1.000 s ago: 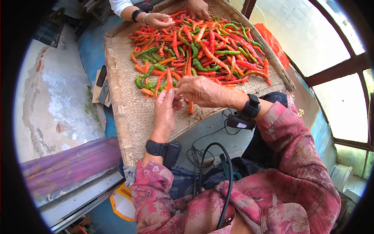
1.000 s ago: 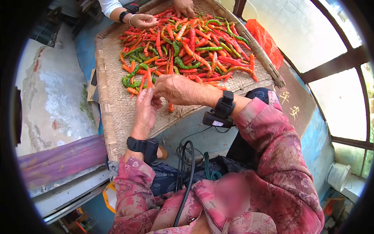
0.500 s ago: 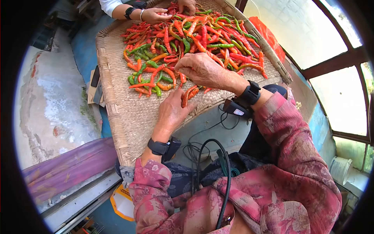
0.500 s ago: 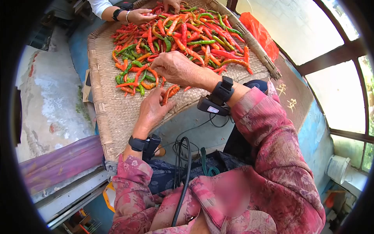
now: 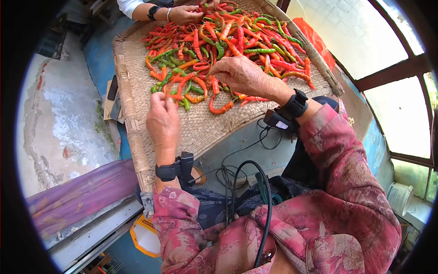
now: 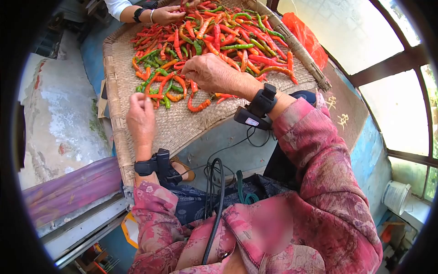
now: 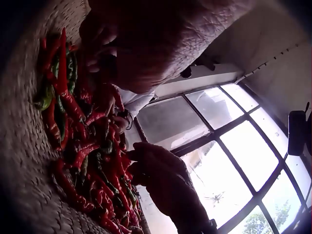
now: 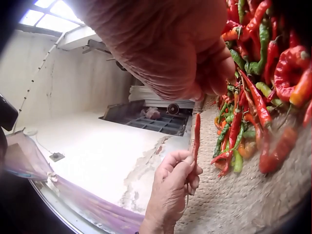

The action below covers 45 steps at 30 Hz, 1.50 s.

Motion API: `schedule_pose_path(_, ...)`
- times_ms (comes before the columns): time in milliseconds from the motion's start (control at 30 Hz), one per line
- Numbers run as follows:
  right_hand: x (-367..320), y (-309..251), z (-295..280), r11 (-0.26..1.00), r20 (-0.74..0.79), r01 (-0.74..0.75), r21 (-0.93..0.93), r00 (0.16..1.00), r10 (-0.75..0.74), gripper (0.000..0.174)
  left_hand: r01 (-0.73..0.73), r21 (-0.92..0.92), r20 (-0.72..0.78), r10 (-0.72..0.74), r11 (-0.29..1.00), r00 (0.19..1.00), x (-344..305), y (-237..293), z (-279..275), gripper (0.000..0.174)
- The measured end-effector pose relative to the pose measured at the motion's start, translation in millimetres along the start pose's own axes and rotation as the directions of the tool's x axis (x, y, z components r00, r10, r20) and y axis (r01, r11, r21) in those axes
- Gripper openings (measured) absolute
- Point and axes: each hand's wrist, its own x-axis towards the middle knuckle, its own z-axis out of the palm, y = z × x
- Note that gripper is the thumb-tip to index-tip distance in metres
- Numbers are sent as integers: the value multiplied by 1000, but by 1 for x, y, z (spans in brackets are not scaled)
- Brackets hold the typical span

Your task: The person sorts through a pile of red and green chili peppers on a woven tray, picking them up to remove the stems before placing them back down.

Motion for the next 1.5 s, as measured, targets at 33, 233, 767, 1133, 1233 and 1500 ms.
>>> schedule_pose_path(33, 0, 2, -1, 1000, -1, -1, 1, 1000, 1, 14, 24, 95, -87, -16, 995, 996, 1, -1, -3, 23)
schedule_pose_path(233, 0, 7, -2, 997, -52, 47, -57, 997, -50, 16, -360, 211, 36, 361, 909, 932, -2, -5, 13, 33)
schedule_pose_path(767, -9, 8, -27, 991, -16, -69, -113, 998, 67, 15, -381, 88, 131, 369, 920, 920, 0, -12, 25, 7)
schedule_pose_path(1133, -37, 3, -75, 993, -138, -38, -115, 990, 22, 14, -216, 571, -188, 382, 792, 905, 37, 16, -5, 40)
schedule_pose_path(1233, -42, 9, -84, 992, -168, -45, -118, 985, 25, 13, -411, 321, 164, 378, 853, 911, 54, 40, 42, 50)
schedule_pose_path(1500, -63, 19, -104, 981, -142, -97, -169, 987, 73, 13, -293, 520, 457, 28, 802, 889, 87, 52, 92, 77)
